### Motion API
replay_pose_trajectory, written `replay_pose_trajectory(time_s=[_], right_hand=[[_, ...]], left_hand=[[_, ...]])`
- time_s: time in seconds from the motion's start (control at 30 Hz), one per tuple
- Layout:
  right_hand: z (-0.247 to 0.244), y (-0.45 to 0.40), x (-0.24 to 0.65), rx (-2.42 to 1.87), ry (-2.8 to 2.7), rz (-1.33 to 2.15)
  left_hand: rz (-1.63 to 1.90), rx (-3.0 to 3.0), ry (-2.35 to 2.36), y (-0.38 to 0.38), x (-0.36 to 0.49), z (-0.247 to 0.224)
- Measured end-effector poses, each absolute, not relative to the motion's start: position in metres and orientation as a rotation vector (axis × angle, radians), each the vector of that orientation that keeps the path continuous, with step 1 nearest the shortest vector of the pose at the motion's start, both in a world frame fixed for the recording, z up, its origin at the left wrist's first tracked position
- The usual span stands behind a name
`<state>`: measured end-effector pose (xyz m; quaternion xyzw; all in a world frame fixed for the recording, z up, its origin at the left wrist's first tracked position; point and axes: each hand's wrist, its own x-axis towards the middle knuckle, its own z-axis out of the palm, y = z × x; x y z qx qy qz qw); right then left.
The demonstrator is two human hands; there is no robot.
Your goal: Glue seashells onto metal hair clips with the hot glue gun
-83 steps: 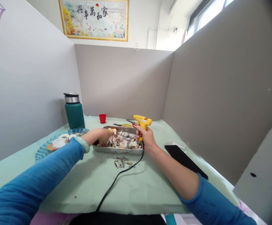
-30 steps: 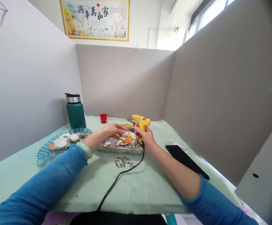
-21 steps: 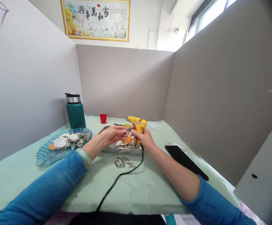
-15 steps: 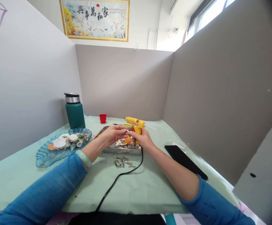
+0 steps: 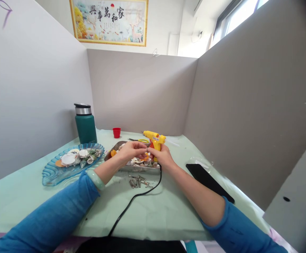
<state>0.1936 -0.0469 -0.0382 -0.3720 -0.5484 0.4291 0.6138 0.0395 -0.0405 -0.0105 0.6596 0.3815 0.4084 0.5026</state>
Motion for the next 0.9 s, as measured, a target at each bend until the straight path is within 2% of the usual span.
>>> replay_pose_trajectory(time_s=[0.17, 0.4, 0.9], right_hand=[[-0.039, -0.047, 0.194, -0.825, -1.309, 0.968], [-0.042, -0.044, 0.198, -0.712, -1.146, 0.941], [-0.043, -0.038, 0.203, -0.793, -1.241, 0.998]], left_hand=[[1.002, 1.658, 0.961, -0.036, 0.036, -0.01], [1.313, 1.408, 0.955, -0.016, 0.015, -0.005], [1.156, 1.59, 1.185, -0.005, 0.006, -0.015]])
